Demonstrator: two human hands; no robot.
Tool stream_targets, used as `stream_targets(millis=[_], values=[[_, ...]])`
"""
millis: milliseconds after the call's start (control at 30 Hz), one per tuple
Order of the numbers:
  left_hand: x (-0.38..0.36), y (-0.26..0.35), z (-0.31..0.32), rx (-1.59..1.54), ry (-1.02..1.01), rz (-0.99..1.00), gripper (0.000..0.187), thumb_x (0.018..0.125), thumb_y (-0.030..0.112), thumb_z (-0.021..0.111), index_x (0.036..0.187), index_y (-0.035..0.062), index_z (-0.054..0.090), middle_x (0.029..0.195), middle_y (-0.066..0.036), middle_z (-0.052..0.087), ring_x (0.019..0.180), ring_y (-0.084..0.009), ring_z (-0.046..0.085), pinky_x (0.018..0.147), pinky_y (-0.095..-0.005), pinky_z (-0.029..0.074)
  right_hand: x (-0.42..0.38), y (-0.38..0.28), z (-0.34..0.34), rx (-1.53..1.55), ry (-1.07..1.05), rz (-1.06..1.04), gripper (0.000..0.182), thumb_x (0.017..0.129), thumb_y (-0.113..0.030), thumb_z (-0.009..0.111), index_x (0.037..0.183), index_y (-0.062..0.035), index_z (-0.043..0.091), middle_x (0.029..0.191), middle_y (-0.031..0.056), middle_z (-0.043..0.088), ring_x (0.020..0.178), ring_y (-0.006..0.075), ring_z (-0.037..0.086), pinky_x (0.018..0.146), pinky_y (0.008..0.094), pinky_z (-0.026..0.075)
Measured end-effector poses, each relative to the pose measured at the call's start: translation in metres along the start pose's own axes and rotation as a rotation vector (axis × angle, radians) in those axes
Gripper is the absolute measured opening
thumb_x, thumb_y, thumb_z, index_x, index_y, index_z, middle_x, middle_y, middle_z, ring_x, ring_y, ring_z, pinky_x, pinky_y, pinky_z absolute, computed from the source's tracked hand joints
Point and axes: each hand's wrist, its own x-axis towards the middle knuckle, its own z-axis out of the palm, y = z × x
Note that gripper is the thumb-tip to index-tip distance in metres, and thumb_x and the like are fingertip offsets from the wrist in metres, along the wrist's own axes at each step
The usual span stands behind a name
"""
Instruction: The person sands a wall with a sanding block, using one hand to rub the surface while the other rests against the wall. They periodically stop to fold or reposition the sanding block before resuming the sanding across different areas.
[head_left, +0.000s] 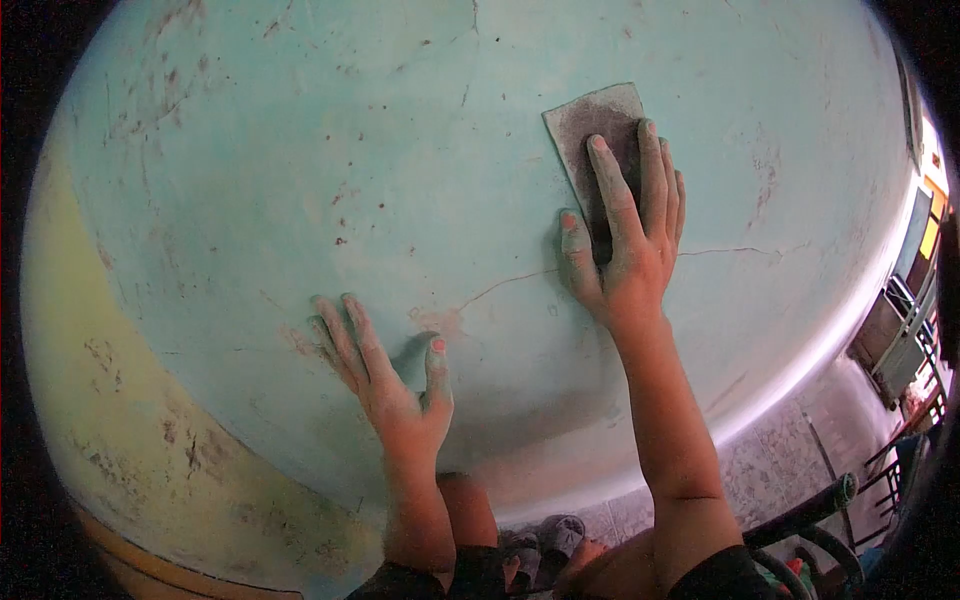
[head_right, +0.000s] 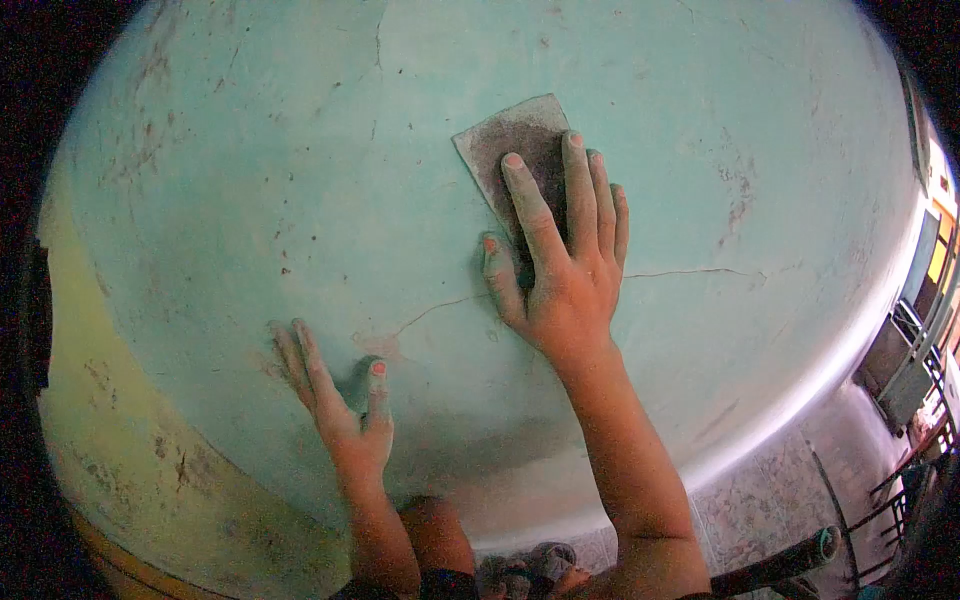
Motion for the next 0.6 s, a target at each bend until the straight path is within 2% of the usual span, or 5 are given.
stream_targets(millis=[300, 367, 600], values=[[0.0003, -0.0008, 0.0007, 0.004, 0.002, 0.006, 0.083, 0.089, 0.037, 0.063, 0.153, 0.0033, 0.022, 0.157, -0.028, 0.016, 0.145, -0.0488, 0.013, 0.113, -0.0626, 0.013, 0.0003, 0.0000, -0.0004, 0.003, -0.007, 0.000, 0.062, 0.079, -0.027, 0.070, 0.139, -0.0235, 0.054, 0.152, 0.0191, 0.036, 0.137, 0.0400, 0.038, 0.112, 0.0548, 0.026], [0.0003, -0.0001, 0.0014, -0.049, 0.019, 0.000, 0.082, 0.090, 0.038, 0.063, 0.153, 0.0061, 0.023, 0.160, -0.023, 0.014, 0.148, -0.0429, 0.008, 0.116, -0.0595, 0.000, 0.0002, -0.0003, -0.0014, 0.002, -0.022, 0.010, 0.062, 0.079, -0.027, 0.070, 0.139, -0.0236, 0.054, 0.153, 0.0192, 0.035, 0.137, 0.0401, 0.037, 0.112, 0.0546, 0.026], [-0.0017, -0.0010, 0.0014, -0.065, 0.032, -0.025, 0.083, 0.088, 0.037, 0.064, 0.154, 0.0066, 0.023, 0.160, -0.023, 0.014, 0.147, -0.0446, 0.008, 0.116, -0.0600, 0.004, 0.0012, -0.0021, -0.0027, 0.016, -0.023, 0.004, 0.061, 0.079, -0.026, 0.069, 0.139, -0.0219, 0.055, 0.151, 0.0205, 0.037, 0.136, 0.0404, 0.038, 0.112, 0.0542, 0.026]])
